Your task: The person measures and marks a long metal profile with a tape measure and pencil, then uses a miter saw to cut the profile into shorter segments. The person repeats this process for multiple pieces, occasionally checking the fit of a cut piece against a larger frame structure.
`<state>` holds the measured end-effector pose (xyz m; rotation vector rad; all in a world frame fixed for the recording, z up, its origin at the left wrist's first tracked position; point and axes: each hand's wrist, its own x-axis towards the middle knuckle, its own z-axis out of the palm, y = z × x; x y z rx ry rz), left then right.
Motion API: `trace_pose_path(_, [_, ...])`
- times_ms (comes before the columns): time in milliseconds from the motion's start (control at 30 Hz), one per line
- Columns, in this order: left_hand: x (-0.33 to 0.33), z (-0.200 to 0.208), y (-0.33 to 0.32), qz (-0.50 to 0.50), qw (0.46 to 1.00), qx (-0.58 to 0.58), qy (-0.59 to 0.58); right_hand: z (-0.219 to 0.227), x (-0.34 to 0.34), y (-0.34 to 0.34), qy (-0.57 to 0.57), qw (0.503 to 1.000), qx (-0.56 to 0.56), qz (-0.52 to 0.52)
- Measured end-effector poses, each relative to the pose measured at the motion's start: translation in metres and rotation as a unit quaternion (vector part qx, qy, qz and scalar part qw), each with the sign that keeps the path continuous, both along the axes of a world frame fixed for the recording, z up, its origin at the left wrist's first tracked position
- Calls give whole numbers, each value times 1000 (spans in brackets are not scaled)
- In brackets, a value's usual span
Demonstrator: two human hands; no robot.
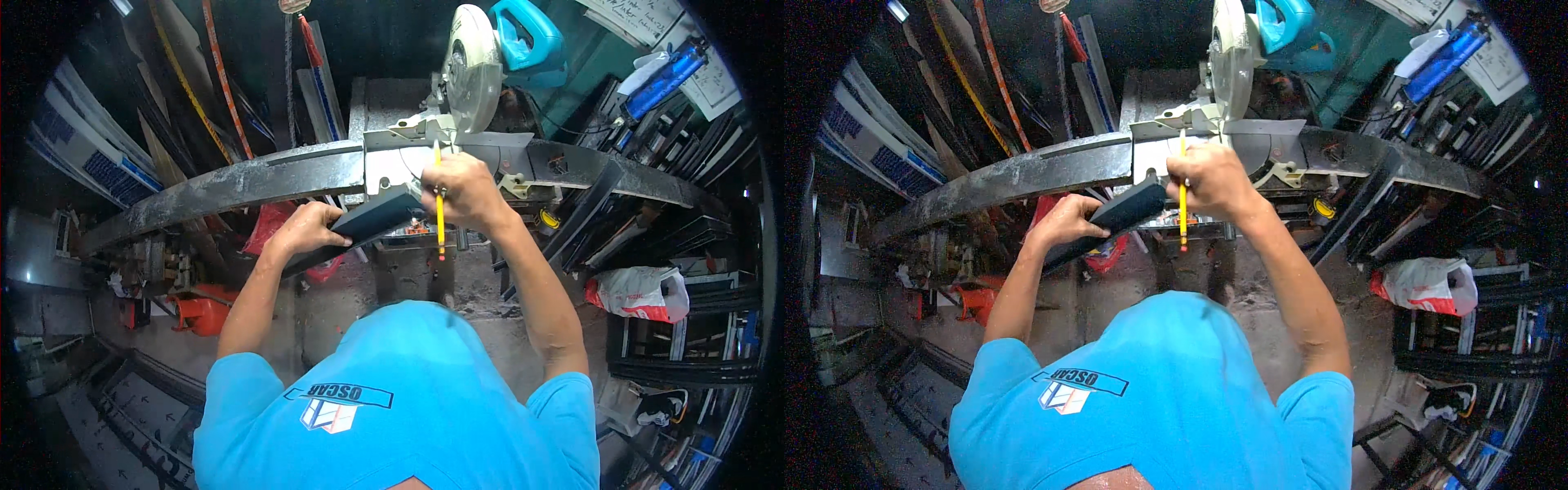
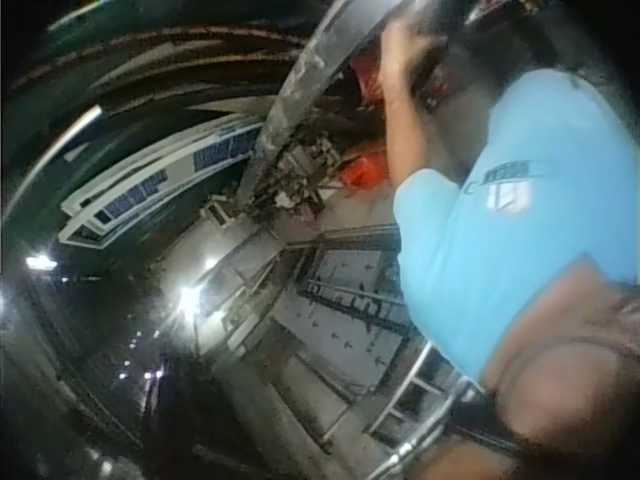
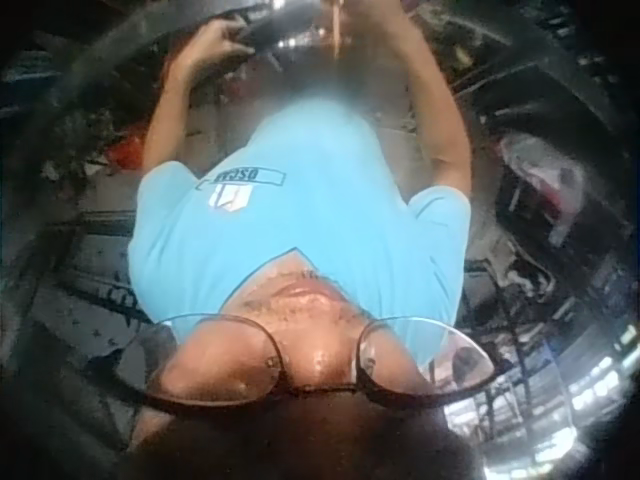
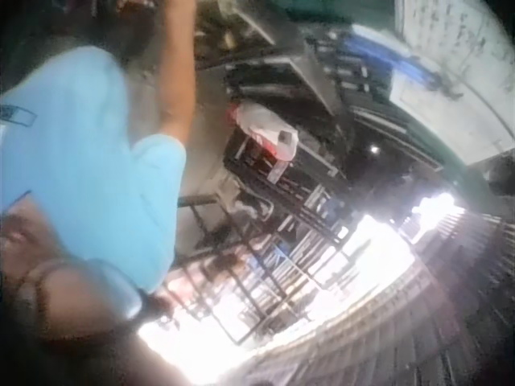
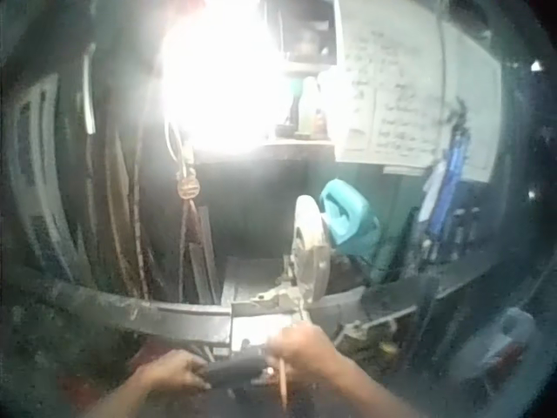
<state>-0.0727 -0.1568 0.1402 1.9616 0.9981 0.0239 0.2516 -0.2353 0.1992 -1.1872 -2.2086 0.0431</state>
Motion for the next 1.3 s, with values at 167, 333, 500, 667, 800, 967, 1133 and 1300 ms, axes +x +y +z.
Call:
trace_pose_path(167, [-37,1,35,146,967,131,-162,7,18,-26,64,981,-169,-74])
trace_pose_path(333, [-56,13,87,483,818,111,-291,-1,49,-67,91,955,-272,-70])
trace_pose_path(500, [-50,-84,144,631,670,-77,-383,66,59,-74,168,932,-289,-137])
trace_pose_path(667, [-13,-161,183,665,616,-193,-375,122,66,-55,251,946,-146,-146])
trace_pose_path(800, [-19,-196,206,648,616,-221,-390,147,76,-15,250,961,13,-115])
trace_pose_path(967, [5,-151,152,450,873,185,-16,175,93,44,174,941,157,-244])
trace_pose_path(1133, [83,-92,113,129,887,444,6,195,162,155,60,921,-72,-379])
trace_pose_path(1300, [145,-103,134,-5,901,426,82,182,206,217,158,931,-120,-305])
